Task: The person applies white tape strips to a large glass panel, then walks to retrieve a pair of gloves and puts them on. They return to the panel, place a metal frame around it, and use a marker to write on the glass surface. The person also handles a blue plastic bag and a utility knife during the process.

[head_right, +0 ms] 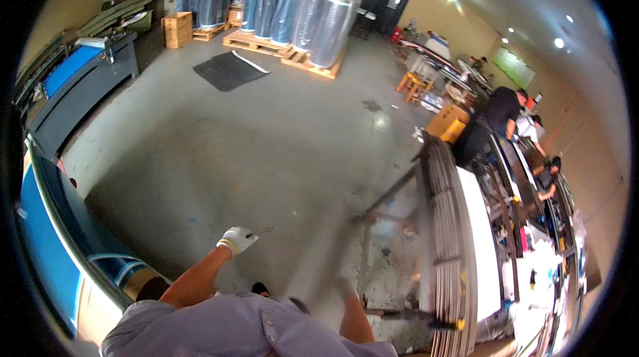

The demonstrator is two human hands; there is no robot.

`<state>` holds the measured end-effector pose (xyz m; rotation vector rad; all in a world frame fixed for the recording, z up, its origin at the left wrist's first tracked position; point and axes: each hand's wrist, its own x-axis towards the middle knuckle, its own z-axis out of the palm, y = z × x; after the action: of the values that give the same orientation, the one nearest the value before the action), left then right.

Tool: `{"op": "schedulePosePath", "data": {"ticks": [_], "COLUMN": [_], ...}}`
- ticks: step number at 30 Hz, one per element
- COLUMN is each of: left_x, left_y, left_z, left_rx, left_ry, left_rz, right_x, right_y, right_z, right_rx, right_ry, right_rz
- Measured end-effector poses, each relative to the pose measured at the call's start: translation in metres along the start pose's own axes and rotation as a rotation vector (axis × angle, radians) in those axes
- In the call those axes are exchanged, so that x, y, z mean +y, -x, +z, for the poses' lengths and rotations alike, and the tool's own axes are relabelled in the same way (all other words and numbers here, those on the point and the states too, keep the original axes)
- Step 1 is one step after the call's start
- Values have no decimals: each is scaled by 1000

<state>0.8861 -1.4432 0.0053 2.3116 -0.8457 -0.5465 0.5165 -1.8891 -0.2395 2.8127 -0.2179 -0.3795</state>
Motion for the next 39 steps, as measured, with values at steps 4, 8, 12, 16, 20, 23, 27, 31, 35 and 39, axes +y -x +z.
{"op": "schedulePosePath", "data": {"ticks": [4,8,12,16,20,23,27,31,35,39], "left_x": [-108,-184,-279,-404,-506,-519,-619,-739,-859,-928], "left_y": [-72,-185,-237,-214,-148,-137,-88,-182,-329,-510], "left_z": [-88,-164,-249,-300,-275,-282,-227,-329,-526,-805], "left_rx": [26,70,227,168,27,-545,-676,-439,341,485], "left_ry": [-137,-95,124,201,-55,-357,-162,-134,422,428], "left_rz": [-212,-299,-617,-986,-1080,-1029,-1071,-911,-1632,-1283], "right_x": [-136,-141,-136,-134,-158,-250,-403,-463,-497,-543], "right_y": [-93,-226,-421,-657,-940,-1127,-1261,-1329,-1377,-1455], "right_z": [-57,-133,-191,-250,-356,-534,-655,-616,-563,-600], "right_rx": [-764,-847,-828,-699,-314,-192,-8,-331,-798,-803], "right_ry": [-726,-726,-650,-627,-1347,-1540,-1819,-1566,-542,-508], "right_rz": [150,204,122,52,355,184,-289,-48,-239,-219]}}
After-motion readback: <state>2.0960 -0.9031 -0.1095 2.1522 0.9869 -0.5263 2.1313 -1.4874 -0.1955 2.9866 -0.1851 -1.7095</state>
